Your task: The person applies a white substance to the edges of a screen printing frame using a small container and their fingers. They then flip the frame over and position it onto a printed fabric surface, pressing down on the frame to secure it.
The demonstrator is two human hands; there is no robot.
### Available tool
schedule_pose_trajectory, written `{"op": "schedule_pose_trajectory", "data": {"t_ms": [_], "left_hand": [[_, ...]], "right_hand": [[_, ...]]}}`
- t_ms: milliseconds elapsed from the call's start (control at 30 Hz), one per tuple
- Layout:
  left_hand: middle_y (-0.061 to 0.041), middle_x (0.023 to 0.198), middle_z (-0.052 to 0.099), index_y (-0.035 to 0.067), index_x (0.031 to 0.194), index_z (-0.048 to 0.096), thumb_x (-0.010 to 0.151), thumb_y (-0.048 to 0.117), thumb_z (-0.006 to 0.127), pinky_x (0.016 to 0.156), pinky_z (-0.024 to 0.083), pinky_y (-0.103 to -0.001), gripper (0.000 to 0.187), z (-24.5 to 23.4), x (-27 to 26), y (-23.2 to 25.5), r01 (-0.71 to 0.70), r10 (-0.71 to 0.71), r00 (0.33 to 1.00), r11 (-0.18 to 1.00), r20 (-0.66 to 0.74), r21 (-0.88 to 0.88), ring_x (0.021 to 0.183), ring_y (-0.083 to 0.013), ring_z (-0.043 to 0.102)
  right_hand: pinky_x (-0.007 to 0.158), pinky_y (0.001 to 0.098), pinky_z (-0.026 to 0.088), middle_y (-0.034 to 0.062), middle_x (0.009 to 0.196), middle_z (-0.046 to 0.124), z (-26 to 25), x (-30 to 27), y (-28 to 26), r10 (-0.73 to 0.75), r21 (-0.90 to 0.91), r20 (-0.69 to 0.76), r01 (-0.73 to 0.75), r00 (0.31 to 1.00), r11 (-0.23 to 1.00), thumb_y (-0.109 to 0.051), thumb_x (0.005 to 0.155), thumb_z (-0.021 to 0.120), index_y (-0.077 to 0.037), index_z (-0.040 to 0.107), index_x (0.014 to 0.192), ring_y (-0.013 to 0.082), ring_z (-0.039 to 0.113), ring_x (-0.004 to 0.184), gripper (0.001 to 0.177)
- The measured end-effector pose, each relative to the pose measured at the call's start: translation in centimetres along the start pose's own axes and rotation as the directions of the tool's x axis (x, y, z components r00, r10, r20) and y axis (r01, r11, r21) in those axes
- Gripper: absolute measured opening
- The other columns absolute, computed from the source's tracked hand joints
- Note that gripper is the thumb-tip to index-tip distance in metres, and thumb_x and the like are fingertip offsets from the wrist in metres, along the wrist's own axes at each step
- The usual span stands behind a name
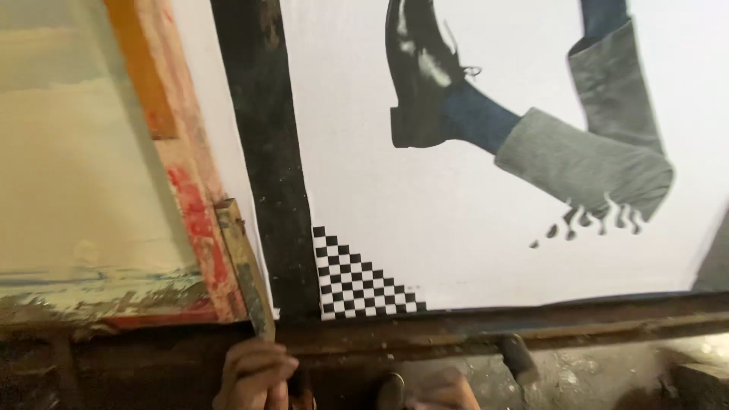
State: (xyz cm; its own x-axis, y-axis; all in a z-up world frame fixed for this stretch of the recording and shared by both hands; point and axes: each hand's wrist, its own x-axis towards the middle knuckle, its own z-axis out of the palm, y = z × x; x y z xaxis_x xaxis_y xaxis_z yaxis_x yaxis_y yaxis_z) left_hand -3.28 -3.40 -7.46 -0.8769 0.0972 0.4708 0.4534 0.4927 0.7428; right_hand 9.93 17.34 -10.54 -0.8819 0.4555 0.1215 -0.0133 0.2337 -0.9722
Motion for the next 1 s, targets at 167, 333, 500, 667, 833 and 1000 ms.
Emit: {"op": "schedule_pose_trajectory", "data": {"t_ms": [167, 333, 500, 667, 833, 1000], "left_hand": [[-0.013, 0.099, 0.065, 0.003, 0.098, 0.070, 0.101, 0.017, 0.054, 0.090, 0.053, -0.035, 0.021, -4.3, 2.6, 3.4, 0.216, -0.215, 0.976, 0.962, 0.029, -0.165, 0.098, -0.0248, 0.064], [-0.013, 0.110, 0.064, 0.004, 0.110, 0.070, 0.104, 0.017, 0.054, 0.101, 0.049, -0.039, 0.021, -11.3, 5.4, 2.9, 0.183, -0.183, 0.982, 0.983, 0.046, 0.007, 0.111, -0.0276, 0.060], [-0.011, 0.121, 0.065, 0.004, 0.123, 0.067, 0.109, 0.014, 0.055, 0.088, 0.047, -0.035, 0.021, -19.0, 8.8, -4.5, 0.267, -0.265, 0.963, 0.963, -0.050, 0.043, 0.105, -0.0244, 0.059], [-0.025, 0.119, 0.049, -0.005, 0.135, 0.060, 0.114, 0.013, 0.050, 0.100, 0.040, -0.059, 0.030, -26.0, 17.5, -9.6, 0.322, -0.321, 0.943, 0.947, -0.089, 0.002, 0.111, -0.0430, 0.048], [-0.031, 0.121, 0.042, -0.012, 0.141, 0.057, 0.116, 0.016, 0.054, 0.096, 0.039, -0.062, 0.038, -31.8, 24.3, -19.2, 0.173, -0.161, 0.969, 0.984, -0.189, 0.049, 0.108, -0.0529, 0.045], [-0.034, 0.134, 0.041, -0.006, 0.151, 0.043, 0.114, 0.026, 0.052, 0.108, 0.033, -0.062, 0.049, -34.2, 29.2, -24.6, 0.172, -0.178, 0.973, 0.984, -0.145, -0.048, 0.128, -0.0524, 0.041]], "right_hand": [[0.063, 0.0260, 0.052, 0.0046, 0.079, 0.074, 2.7, 4.6, -11.9, -0.107, -0.077, -0.031, 0.105, 0.994, 0.992, -0.044, 0.097, 0.056, -0.008, 0.078, 0.088, 0.0147, 0.068, 0.071, 0.044], [0.079, 0.0332, 0.055, 0.0056, 0.095, 0.076, 5.9, 6.4, -17.1, 0.082, -0.061, 0.193, -0.072, 0.978, 0.996, -0.024, 0.091, 0.064, -0.008, 0.077, 0.098, 0.0202, 0.071, 0.092, 0.022], [0.107, 0.0458, 0.043, 0.0147, 0.128, 0.067, 11.7, 9.1, -19.3, -0.049, -0.131, 0.253, 0.085, 0.966, 0.988, -0.028, 0.094, 0.066, -0.008, 0.061, 0.132, 0.0328, 0.058, 0.124, 0.044], [0.109, 0.0598, 0.037, 0.0231, 0.133, 0.058, 18.8, 15.3, -19.7, -0.116, -0.099, 0.027, 0.118, 0.993, 0.988, -0.018, 0.087, 0.072, -0.006, 0.059, 0.140, 0.0480, 0.052, 0.127, 0.056], [0.115, 0.0627, 0.034, 0.0208, 0.152, 0.042, 25.1, 20.4, -22.6, -0.166, -0.191, -0.203, 0.127, 0.965, 0.973, -0.014, 0.088, 0.068, -0.013, 0.052, 0.148, 0.0493, 0.038, 0.140, 0.062], [0.100, 0.0419, 0.043, 0.0022, 0.108, 0.044, 29.9, 23.3, -25.1, -0.021, 0.244, -0.396, 0.127, 0.918, 0.961, -0.029, 0.099, 0.067, -0.012, 0.052, 0.144, 0.0185, 0.044, 0.107, 0.050]]}}
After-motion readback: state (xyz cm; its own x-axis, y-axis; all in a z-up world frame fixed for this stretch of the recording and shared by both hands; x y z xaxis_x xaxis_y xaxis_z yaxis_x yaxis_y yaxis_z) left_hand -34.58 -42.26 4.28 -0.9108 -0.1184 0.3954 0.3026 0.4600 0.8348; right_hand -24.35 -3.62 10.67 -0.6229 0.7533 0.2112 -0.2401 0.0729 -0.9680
